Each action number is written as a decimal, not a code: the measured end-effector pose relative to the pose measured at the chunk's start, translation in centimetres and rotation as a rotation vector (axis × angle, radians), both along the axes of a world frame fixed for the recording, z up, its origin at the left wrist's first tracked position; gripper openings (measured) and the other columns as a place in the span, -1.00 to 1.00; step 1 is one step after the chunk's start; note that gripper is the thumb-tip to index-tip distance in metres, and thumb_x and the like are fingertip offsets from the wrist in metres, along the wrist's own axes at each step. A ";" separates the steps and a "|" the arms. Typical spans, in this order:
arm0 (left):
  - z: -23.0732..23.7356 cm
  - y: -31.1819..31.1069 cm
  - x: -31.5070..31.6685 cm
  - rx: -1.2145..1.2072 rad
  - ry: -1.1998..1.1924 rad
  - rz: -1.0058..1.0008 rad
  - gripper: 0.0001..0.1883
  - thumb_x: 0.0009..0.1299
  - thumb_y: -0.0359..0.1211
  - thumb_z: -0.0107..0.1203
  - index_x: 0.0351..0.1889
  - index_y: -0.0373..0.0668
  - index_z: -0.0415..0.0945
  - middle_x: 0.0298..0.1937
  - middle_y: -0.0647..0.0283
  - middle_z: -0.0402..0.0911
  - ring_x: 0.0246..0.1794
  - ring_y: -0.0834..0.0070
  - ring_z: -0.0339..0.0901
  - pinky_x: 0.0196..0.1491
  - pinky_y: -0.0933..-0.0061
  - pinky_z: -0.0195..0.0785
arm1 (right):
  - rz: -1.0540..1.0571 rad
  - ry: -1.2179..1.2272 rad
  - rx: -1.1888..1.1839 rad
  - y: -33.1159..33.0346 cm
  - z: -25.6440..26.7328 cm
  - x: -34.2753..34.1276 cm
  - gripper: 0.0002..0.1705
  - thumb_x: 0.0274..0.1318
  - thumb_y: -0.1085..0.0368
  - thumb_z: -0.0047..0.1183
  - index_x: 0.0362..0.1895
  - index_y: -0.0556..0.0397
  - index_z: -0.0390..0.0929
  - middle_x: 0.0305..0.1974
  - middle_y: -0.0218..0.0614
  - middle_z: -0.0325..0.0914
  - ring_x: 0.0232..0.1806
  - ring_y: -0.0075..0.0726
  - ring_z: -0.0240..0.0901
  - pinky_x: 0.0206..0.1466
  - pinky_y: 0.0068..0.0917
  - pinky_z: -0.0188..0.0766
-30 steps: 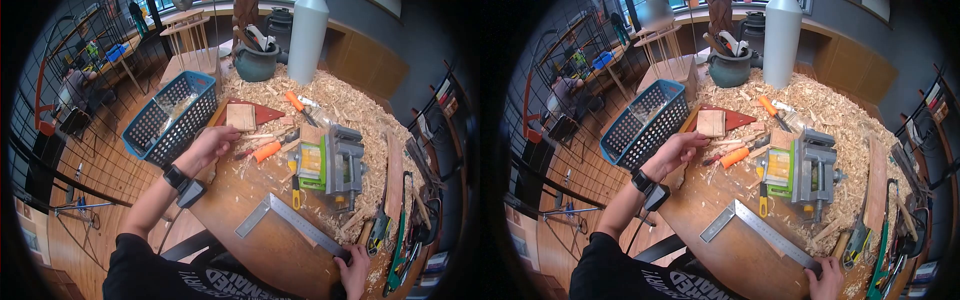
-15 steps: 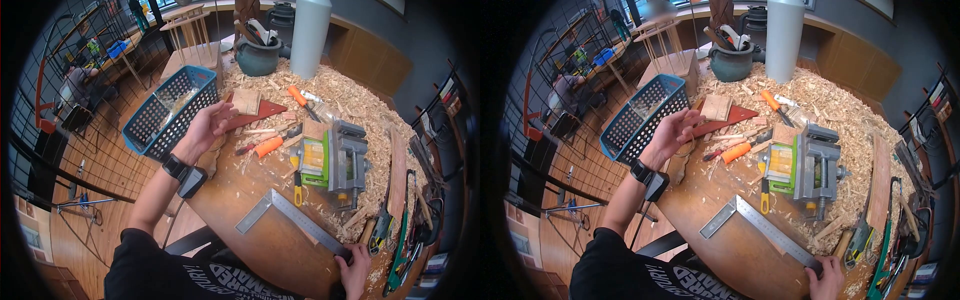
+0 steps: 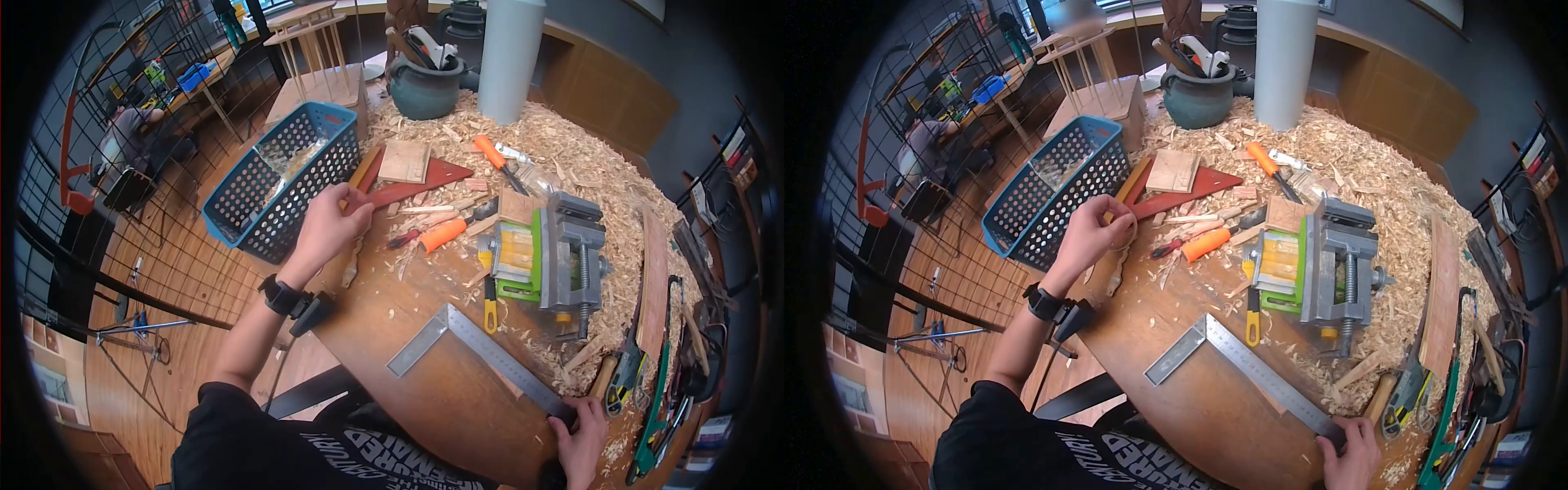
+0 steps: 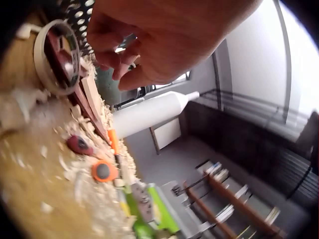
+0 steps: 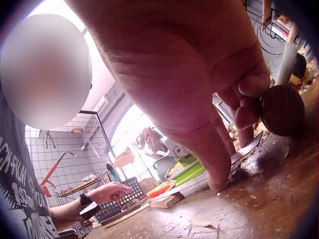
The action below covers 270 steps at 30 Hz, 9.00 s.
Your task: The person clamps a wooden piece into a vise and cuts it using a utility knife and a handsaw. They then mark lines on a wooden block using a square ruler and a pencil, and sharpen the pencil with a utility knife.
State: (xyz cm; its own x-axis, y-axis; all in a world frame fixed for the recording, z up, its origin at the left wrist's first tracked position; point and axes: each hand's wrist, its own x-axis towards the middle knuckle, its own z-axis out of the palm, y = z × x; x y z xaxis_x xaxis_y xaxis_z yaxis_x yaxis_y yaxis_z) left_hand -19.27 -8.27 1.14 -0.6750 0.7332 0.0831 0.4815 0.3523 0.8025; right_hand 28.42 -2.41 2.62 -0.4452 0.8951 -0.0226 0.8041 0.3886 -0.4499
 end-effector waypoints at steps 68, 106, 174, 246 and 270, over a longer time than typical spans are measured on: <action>1.8 0.5 -2.5 -0.071 1.017 0.116 -0.90 0.43 -0.33 0.09 -0.23 -0.14 0.52 -0.37 0.07 0.63 -0.43 0.05 0.60 -0.41 0.11 0.43 | -0.037 0.027 -0.052 -0.2 0.1 -0.4 -0.57 -0.28 0.54 0.34 -0.17 0.19 0.59 -0.28 -0.26 0.42 -0.49 -0.30 0.27 -0.36 -0.40 0.26; 0.8 -2.2 3.0 -0.170 0.606 -0.200 -0.77 0.28 -0.22 0.29 -0.25 -0.17 0.62 -0.19 0.09 0.60 -0.22 0.10 0.61 -0.15 0.17 0.50 | -0.073 0.000 -0.027 -0.4 0.2 -1.0 -0.55 -0.22 0.56 0.35 -0.10 0.18 0.66 -0.26 -0.30 0.40 -0.49 -0.40 0.25 -0.37 -0.49 0.27; 1.6 5.3 18.8 0.019 0.252 -0.626 -0.49 0.30 -0.24 0.33 0.15 -0.25 0.47 0.06 0.07 0.46 -0.23 0.13 0.59 -0.10 0.19 0.49 | -0.048 0.424 -0.187 5.5 0.4 -6.8 -0.64 0.12 0.20 0.29 -0.13 0.21 0.57 -0.56 -0.34 0.52 -0.59 -0.52 0.37 -0.46 -0.51 0.31; -2.1 8.7 16.8 0.587 -0.687 -0.161 -0.83 0.51 -0.30 0.12 -0.34 -0.04 0.40 -0.63 0.62 0.18 -0.76 0.85 -0.06 -0.68 0.64 -0.30 | -0.324 0.198 0.088 -0.2 -1.9 1.4 -0.70 0.04 0.19 0.26 -0.26 0.15 0.58 -0.36 -0.08 0.56 -0.38 0.08 0.55 -0.29 -0.14 0.47; -2.3 8.2 16.6 0.559 -0.626 -0.208 -0.81 0.51 -0.26 0.12 -0.33 -0.03 0.37 -0.65 0.61 0.21 -0.74 0.87 0.04 -0.66 0.67 -0.25 | -0.274 -0.066 0.303 5.4 -1.3 3.0 -0.93 0.03 0.36 0.20 -0.38 0.07 0.66 -0.39 -0.13 0.55 -0.32 0.08 0.56 -0.25 -0.08 0.50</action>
State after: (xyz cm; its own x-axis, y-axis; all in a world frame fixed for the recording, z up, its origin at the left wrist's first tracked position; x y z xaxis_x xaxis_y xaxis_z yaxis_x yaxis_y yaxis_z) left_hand -2.66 -0.05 -1.11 -0.5736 0.8093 0.1265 -0.0961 -0.2198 0.9708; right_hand 31.40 3.00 1.29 -0.1955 0.9509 0.2401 0.9195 0.2629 -0.2923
